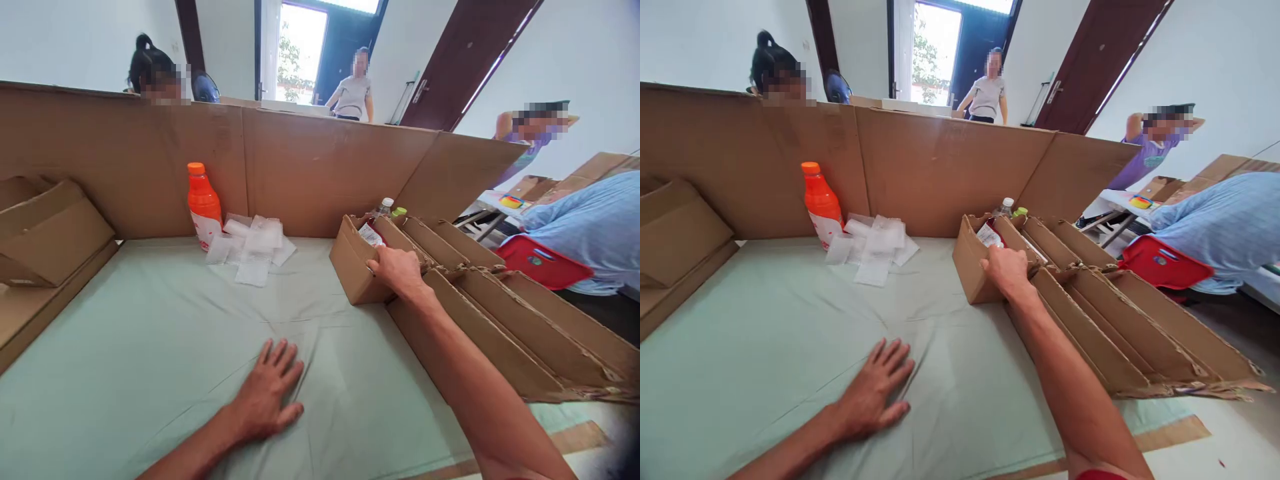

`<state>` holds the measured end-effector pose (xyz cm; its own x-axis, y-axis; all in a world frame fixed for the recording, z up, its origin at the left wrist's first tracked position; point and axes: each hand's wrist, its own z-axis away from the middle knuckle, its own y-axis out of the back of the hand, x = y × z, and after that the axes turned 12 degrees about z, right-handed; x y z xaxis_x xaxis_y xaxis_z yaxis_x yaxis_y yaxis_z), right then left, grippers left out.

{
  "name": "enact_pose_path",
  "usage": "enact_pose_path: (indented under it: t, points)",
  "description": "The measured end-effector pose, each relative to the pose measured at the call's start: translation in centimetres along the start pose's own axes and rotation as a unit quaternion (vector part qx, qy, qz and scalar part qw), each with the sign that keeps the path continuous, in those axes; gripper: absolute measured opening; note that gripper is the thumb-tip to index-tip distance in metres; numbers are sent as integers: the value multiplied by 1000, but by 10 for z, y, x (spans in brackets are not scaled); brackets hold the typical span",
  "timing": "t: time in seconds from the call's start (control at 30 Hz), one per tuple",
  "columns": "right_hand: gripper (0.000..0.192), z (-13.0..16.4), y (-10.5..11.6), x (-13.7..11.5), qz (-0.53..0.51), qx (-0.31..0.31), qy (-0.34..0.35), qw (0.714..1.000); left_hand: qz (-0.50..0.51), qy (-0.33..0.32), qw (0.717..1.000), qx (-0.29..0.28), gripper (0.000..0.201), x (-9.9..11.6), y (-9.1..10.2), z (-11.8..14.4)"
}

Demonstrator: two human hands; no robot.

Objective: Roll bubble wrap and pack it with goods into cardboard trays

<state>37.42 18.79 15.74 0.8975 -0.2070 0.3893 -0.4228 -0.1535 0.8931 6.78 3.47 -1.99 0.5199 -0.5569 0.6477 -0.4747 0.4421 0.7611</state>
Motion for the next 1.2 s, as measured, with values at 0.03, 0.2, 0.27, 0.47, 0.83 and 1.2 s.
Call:
enact_pose_path:
  t: [0.03,0.2,0.27,0.47,0.83,1.2]
  points:
    - [28,1,0,2,6,-25,5,1000,28,-25,999,-16,73,11,-7,1]
    - [23,32,4,1,-19,-19,84,996,176,-35,984,12,47,16,-14,24]
    - [25,61,6,8,-66,5,169,983,233,15,968,90,40,1,-1,36]
    - [17,166,10,40,-371,173,242,880,256,153,912,282,62,-28,44,57]
    - [45,214,-96,-29,-638,-31,-110,761,297,118,917,238,78,-5,17,43]
    - [53,127,-55,-187,-774,-166,91,605,315,248,757,516,79,-103,92,70]
